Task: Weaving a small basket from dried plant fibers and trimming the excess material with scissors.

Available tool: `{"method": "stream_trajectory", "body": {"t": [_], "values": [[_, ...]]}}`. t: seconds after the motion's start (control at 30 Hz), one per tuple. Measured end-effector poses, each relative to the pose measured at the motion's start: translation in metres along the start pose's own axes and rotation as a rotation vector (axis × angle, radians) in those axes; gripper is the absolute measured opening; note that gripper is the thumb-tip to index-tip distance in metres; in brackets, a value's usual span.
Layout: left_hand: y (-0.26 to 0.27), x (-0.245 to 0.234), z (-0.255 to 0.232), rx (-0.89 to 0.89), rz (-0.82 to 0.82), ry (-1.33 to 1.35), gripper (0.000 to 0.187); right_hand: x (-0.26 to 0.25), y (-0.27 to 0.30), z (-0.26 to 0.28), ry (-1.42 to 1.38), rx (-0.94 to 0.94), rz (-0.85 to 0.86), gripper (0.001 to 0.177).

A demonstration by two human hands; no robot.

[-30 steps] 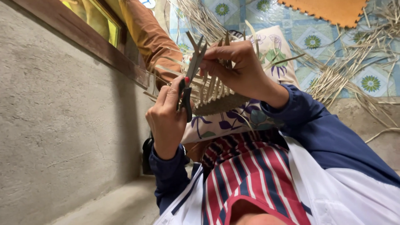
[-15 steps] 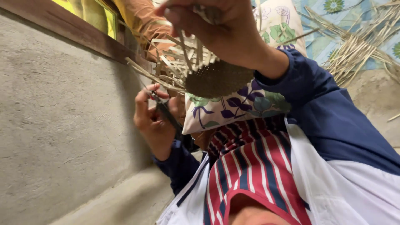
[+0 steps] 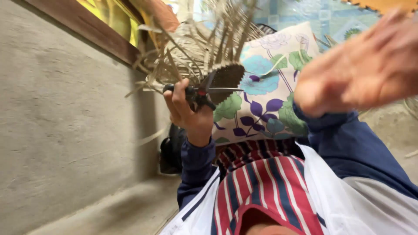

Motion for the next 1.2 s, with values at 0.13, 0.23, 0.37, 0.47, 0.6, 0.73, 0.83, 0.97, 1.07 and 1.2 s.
{"method": "stream_trajectory", "body": {"t": [0.13,0.23,0.37,0.47,0.6,0.73,0.83,0.97,1.07,1.2], "values": [[0.027,0.018,0.001,-0.118,0.017,0.159,0.047,0.03,0.088,0.047,0.084,0.225,0.2,0.026],[0.062,0.026,0.028,-0.259,-0.024,0.192,0.054,0.09,0.074,0.027,0.133,0.254,0.175,0.051],[0.058,0.018,0.024,-0.377,-0.081,0.344,0.042,0.104,0.077,0.003,0.183,0.36,0.381,0.042],[0.067,0.026,0.021,-0.394,-0.016,0.333,0.046,0.104,0.085,-0.01,0.018,0.436,0.317,0.048],[0.06,0.037,0.003,-0.273,0.172,0.349,0.056,0.091,0.091,-0.027,-0.21,0.651,0.044,0.043],[0.041,0.037,-0.008,-0.275,0.359,0.414,0.058,0.076,0.095,-0.037,-0.102,0.641,-0.023,0.048],[0.026,0.01,-0.006,-0.144,0.142,0.235,0.04,0.071,0.098,-0.032,-0.151,0.627,-0.098,0.031],[-0.017,-0.014,-0.013,-0.247,0.131,0.435,0.033,0.08,0.095,-0.029,-0.038,0.58,0.002,0.028],[-0.03,0.008,-0.014,-0.358,0.431,0.812,0.035,0.088,0.095,-0.024,0.086,0.542,0.083,0.045],[-0.031,0.034,0.0,-0.35,0.589,0.447,0.04,0.089,0.095,-0.023,0.156,0.524,0.001,0.046]]}}
Point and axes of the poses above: each hand's wrist, its own y-axis away from the middle knuckle, its own x-axis out of the palm, z = x × y, the point moved 6 cm from there along -y, towards the middle knuckle, and after that the axes turned 10 degrees about y, right-handed, at the moved point
